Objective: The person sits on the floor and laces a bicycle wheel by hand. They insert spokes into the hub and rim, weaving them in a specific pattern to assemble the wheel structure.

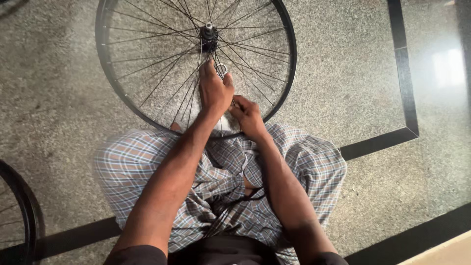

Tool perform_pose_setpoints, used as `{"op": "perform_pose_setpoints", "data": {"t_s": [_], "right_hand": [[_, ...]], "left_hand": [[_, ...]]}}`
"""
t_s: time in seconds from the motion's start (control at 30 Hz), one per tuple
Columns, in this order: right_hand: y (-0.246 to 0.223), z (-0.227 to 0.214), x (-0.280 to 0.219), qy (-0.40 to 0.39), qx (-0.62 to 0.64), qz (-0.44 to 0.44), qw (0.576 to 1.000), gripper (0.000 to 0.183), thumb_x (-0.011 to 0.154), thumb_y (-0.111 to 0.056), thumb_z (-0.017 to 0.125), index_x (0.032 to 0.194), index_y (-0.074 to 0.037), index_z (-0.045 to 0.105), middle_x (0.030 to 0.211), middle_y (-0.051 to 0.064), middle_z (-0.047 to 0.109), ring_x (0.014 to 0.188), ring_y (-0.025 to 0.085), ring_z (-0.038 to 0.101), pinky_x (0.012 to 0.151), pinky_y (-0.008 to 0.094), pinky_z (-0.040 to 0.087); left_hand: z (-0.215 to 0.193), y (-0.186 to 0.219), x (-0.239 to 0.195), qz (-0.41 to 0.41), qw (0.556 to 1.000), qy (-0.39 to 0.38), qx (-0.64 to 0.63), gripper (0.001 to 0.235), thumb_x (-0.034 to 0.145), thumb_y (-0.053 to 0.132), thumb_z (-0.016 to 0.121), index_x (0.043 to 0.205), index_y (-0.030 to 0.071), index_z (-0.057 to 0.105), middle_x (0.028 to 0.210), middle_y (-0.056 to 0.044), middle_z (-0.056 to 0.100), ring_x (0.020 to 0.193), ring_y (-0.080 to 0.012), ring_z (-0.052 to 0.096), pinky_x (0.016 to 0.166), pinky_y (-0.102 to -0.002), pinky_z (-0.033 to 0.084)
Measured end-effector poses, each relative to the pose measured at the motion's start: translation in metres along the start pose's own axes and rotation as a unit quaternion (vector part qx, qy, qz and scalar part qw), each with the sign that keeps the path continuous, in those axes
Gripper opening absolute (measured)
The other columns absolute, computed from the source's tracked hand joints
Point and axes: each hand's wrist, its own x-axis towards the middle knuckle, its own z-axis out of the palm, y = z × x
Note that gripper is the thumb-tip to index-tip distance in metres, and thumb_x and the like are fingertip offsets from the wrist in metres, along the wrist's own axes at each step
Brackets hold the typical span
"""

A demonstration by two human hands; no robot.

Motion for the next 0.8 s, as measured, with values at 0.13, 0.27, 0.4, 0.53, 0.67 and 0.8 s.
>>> {"op": "perform_pose_setpoints", "data": {"t_s": [0.13,0.27,0.4,0.53,0.67,0.8], "right_hand": [[0.001,-0.014,0.012,-0.01,0.154,0.054,0.987,0.02,0.095,-0.011,0.072,0.112,-0.001,0.075,0.076,-0.004,0.062,0.064,0.006,0.049,0.058,0.025,0.039],[-0.004,-0.017,0.011,-0.034,0.186,0.115,0.975,0.016,0.096,-0.018,0.071,0.105,-0.005,0.075,0.071,-0.004,0.062,0.057,0.005,0.045,0.052,0.024,0.035],[-0.025,-0.008,0.015,-0.027,0.06,0.106,0.992,0.021,0.098,-0.025,0.07,0.1,-0.004,0.075,0.07,-0.004,0.061,0.06,0.005,0.048,0.053,0.025,0.039],[-0.041,-0.008,0.008,-0.03,0.018,0.107,0.994,0.032,0.102,-0.032,0.069,0.092,-0.002,0.073,0.07,-0.002,0.061,0.061,0.008,0.05,0.055,0.028,0.041],[-0.058,-0.017,0.0,-0.059,0.023,0.13,0.989,0.034,0.099,-0.034,0.07,0.088,-0.002,0.071,0.068,-0.001,0.063,0.06,0.009,0.05,0.055,0.03,0.041],[-0.069,-0.034,-0.011,-0.056,-0.071,0.119,0.989,0.033,0.097,-0.035,0.071,0.085,-0.003,0.074,0.063,0.0,0.06,0.058,0.009,0.049,0.053,0.031,0.041]], "left_hand": [[-0.002,0.005,0.003,0.071,0.996,0.029,0.047,0.07,0.093,0.02,0.074,0.14,-0.019,0.042,0.151,-0.04,0.034,0.142,-0.0531,0.039,0.117,-0.052,0.037],[-0.003,0.005,0.005,0.052,0.996,-0.009,0.065,0.061,0.091,0.022,0.075,0.132,-0.016,0.049,0.151,-0.041,0.034,0.142,-0.0518,0.035,0.116,-0.052,0.036],[-0.017,0.018,0.022,-0.044,0.992,-0.076,0.086,0.039,0.09,0.023,0.073,0.114,-0.005,0.059,0.127,-0.029,0.057,0.117,-0.0416,0.058,0.097,-0.051,0.048],[-0.024,0.025,0.022,-0.137,0.983,-0.116,0.038,0.025,0.09,0.027,0.07,0.093,0.003,0.062,0.087,-0.013,0.07,0.077,-0.0274,0.07,0.07,-0.045,0.053],[-0.024,0.021,0.019,-0.124,0.989,-0.08,0.0,0.04,0.102,0.038,0.066,0.081,0.004,0.064,0.077,-0.014,0.066,0.067,-0.0291,0.061,0.063,-0.046,0.046],[-0.018,0.015,0.007,-0.111,0.992,-0.056,-0.035,0.037,0.099,0.034,0.066,0.076,0.005,0.066,0.073,-0.012,0.068,0.063,-0.0259,0.061,0.063,-0.044,0.044]]}}
